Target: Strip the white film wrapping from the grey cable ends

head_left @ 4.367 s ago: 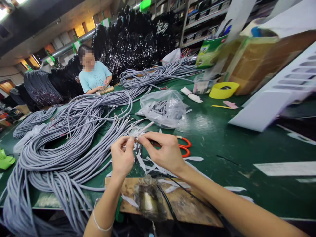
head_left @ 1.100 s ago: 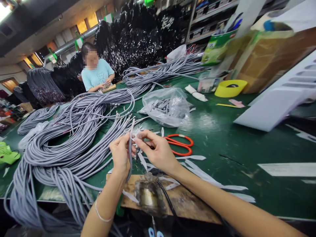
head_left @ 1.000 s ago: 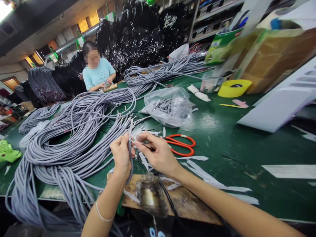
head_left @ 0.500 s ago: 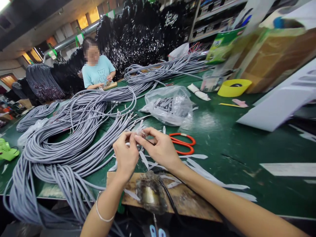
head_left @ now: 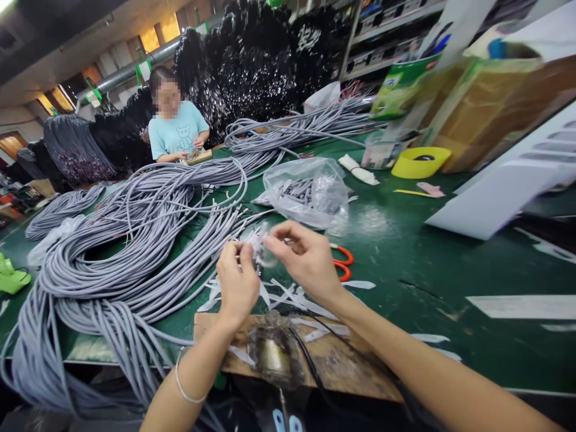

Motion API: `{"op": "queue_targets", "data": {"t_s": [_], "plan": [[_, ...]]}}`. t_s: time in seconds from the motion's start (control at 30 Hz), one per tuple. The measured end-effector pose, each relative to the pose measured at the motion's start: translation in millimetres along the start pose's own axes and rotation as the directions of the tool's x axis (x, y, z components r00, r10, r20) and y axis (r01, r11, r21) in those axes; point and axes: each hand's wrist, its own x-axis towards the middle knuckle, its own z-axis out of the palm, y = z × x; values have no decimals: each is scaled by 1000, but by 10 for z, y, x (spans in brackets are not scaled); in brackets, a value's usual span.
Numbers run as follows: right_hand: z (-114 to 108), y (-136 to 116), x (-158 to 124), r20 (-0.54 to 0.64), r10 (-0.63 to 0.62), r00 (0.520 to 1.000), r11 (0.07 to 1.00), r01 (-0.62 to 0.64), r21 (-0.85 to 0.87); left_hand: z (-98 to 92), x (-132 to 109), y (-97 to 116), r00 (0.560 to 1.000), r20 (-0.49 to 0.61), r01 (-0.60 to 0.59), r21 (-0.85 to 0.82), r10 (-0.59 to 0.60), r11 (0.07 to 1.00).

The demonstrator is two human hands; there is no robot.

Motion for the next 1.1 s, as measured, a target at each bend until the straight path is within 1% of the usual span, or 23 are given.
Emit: {"op": "queue_targets", "data": {"t_s": [0.03,0.07,0.13,0.2,0.23,0.3,0.37,0.4,0.47,0.5,0.53,0.57,0.63,0.67,0.7,0.73,0.8,0.87,0.93,0.97,1.03,1.1], "plan": [[-9,7,27,-75,36,997,999,-38,-23,9,-17,10,999,34,-30,14,30,999],[-18,14,52,-100,65,993,996,-70,-47,19,-33,15,997,60,-41,12,41,999],[-39,23,91,-48,97,994,992,-100,-77,43,-53,13,998,57,-5,-39,7,999],[-58,28,111,2,108,994,991,-108,-77,64,-53,4,997,39,66,-148,-61,987],[-65,32,115,6,107,994,992,-106,-70,73,-46,2,995,54,99,-219,-89,971],[-69,45,119,-3,105,994,993,-105,-50,83,-25,9,984,132,162,-371,-121,914],[-56,63,123,-2,123,992,992,-123,-8,81,-6,30,967,215,230,-521,-134,822],[-44,71,126,8,146,989,989,-146,26,75,1,43,961,239,256,-584,-138,770],[-13,78,130,41,205,978,973,-208,100,56,5,67,959,247,274,-674,-141,686],[1,76,131,61,231,971,962,-237,132,42,4,75,966,224,253,-693,-132,675],[9,69,131,77,250,965,954,-259,154,27,2,80,977,182,206,-685,-110,699],[10,60,129,82,257,963,949,-268,165,10,1,82,989,127,138,-647,-73,750],[-14,35,119,66,230,971,958,-238,158,-21,3,78,999,35,-19,-477,41,878],[-37,23,112,46,197,979,970,-201,139,-34,6,75,995,22,-85,-366,100,927],[-64,12,102,20,151,988,983,-152,105,-44,11,72,989,36,-127,-261,141,957],[-92,3,93,-8,95,995,994,-94,58,-49,15,70,986,64,-143,-179,157,973],[-139,-7,75,-52,-27,998,998,24,-65,-47,20,70,984,118,-125,-93,136,988],[-164,-9,68,-65,-115,991,979,102,-175,-37,16,78,984,154,-76,-105,92,992],[-170,-5,80,-63,-126,990,968,108,-225,-26,4,93,980,191,-27,-167,59,986],[-167,0,92,-65,-104,992,970,87,-226,-23,-5,100,976,210,-12,-199,54,980],[-155,15,123,-40,-17,999,984,10,-178,-23,-25,111,972,223,-18,-241,74,970],[-136,32,148,32,103,994,992,-100,-73,-28,-43,110,973,185,-89,-250,138,964]]}}
